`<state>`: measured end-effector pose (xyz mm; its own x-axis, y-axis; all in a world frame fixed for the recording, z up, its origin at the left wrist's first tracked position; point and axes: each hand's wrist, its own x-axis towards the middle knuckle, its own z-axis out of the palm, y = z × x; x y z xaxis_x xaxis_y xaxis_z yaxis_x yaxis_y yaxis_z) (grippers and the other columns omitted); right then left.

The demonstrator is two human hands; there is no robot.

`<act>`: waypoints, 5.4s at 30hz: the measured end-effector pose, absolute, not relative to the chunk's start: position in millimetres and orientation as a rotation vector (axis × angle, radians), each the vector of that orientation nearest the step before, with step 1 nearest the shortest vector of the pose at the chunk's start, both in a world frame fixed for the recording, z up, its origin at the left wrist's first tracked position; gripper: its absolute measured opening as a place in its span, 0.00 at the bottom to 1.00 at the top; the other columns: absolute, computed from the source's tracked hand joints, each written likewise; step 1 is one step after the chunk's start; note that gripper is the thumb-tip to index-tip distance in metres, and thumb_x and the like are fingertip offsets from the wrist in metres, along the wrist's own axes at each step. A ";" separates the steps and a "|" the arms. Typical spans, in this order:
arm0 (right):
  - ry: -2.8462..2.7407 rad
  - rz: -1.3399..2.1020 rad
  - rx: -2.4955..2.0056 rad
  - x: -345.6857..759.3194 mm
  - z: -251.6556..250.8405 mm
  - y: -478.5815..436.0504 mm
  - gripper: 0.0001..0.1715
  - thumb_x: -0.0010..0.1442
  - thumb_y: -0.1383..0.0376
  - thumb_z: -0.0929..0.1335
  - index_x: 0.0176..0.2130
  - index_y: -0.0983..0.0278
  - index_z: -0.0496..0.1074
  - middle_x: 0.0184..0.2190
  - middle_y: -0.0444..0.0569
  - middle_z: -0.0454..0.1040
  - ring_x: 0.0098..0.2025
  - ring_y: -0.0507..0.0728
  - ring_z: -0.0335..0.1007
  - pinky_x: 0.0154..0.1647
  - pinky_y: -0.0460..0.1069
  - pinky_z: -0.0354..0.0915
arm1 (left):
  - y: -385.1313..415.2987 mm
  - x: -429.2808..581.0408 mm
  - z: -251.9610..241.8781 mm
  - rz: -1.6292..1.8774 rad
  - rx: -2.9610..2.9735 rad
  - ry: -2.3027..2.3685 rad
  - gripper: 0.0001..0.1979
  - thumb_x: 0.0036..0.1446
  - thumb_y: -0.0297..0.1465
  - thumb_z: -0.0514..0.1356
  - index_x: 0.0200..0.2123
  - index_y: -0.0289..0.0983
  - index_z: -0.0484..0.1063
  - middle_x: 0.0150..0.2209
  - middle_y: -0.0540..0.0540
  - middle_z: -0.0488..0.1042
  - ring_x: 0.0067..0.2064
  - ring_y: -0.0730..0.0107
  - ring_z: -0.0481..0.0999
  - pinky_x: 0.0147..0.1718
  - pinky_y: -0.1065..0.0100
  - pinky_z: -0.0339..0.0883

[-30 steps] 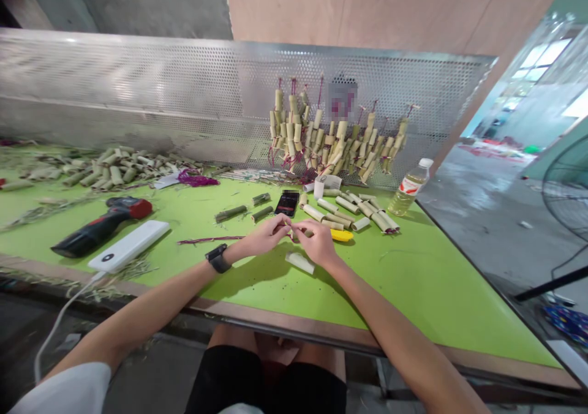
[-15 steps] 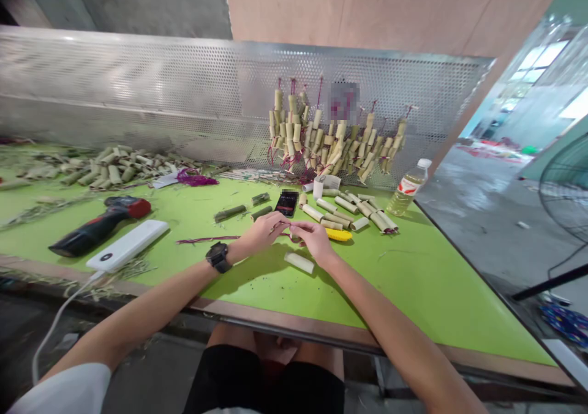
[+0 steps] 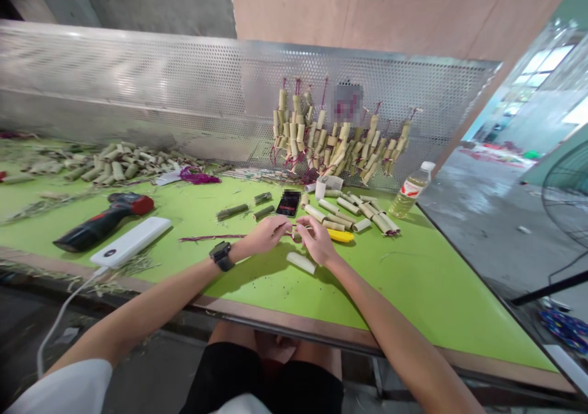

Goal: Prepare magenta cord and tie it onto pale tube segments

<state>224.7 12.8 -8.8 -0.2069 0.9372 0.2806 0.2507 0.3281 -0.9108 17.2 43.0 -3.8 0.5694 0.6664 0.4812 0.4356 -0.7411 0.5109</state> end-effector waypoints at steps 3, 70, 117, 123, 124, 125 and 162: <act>-1.708 0.914 -1.075 224.3 -7.8 11.9 0.21 0.67 0.46 0.67 0.45 0.59 0.71 0.38 0.48 0.77 0.26 0.51 0.68 0.23 0.48 0.65 | 39.6 17.2 -0.5 0.921 2.410 0.946 0.21 0.75 0.36 0.47 0.31 0.36 0.71 0.29 0.47 0.74 0.29 0.69 0.68 0.32 0.67 0.59; -1.494 1.374 -0.998 220.3 -21.0 17.1 0.30 0.62 0.38 0.70 0.32 0.59 0.66 0.24 0.39 0.62 0.21 0.48 0.53 0.21 0.47 0.50 | 26.1 25.8 5.0 0.949 2.340 0.905 0.07 0.71 0.32 0.55 0.44 0.37 0.72 0.37 0.43 0.79 0.36 0.63 0.78 0.37 0.63 0.71; -1.437 1.479 -0.938 220.7 -25.9 20.1 0.29 0.60 0.38 0.72 0.34 0.59 0.67 0.25 0.39 0.62 0.22 0.48 0.51 0.21 0.46 0.50 | 29.7 28.3 0.2 1.023 2.442 0.945 0.11 0.72 0.31 0.54 0.42 0.35 0.75 0.39 0.43 0.80 0.40 0.63 0.79 0.41 0.62 0.74; -1.414 1.505 -0.983 223.6 -30.9 22.6 0.27 0.64 0.39 0.68 0.35 0.60 0.66 0.26 0.41 0.65 0.22 0.49 0.52 0.21 0.47 0.49 | 29.5 25.7 3.4 1.022 2.406 0.990 0.09 0.71 0.31 0.55 0.42 0.35 0.74 0.37 0.43 0.79 0.37 0.64 0.77 0.37 0.64 0.71; -1.423 1.493 -0.994 223.5 -29.7 21.7 0.27 0.65 0.40 0.68 0.35 0.59 0.66 0.26 0.41 0.65 0.22 0.49 0.52 0.21 0.47 0.49 | 29.6 25.3 3.8 1.026 2.402 0.987 0.09 0.71 0.31 0.55 0.42 0.35 0.74 0.37 0.43 0.79 0.36 0.64 0.77 0.36 0.64 0.70; -1.431 1.476 -1.002 223.1 -27.9 20.5 0.26 0.65 0.40 0.68 0.36 0.59 0.66 0.27 0.41 0.65 0.23 0.49 0.52 0.21 0.47 0.49 | 29.7 25.0 4.2 1.026 2.400 0.980 0.09 0.71 0.31 0.55 0.41 0.35 0.74 0.36 0.43 0.79 0.35 0.64 0.77 0.35 0.64 0.69; -1.328 1.651 -0.949 221.4 -31.9 27.8 0.22 0.62 0.46 0.71 0.32 0.60 0.66 0.23 0.37 0.58 0.19 0.46 0.43 0.19 0.46 0.41 | 26.8 29.5 1.0 0.975 2.332 0.968 0.11 0.70 0.36 0.53 0.40 0.39 0.73 0.35 0.41 0.79 0.33 0.60 0.76 0.31 0.62 0.65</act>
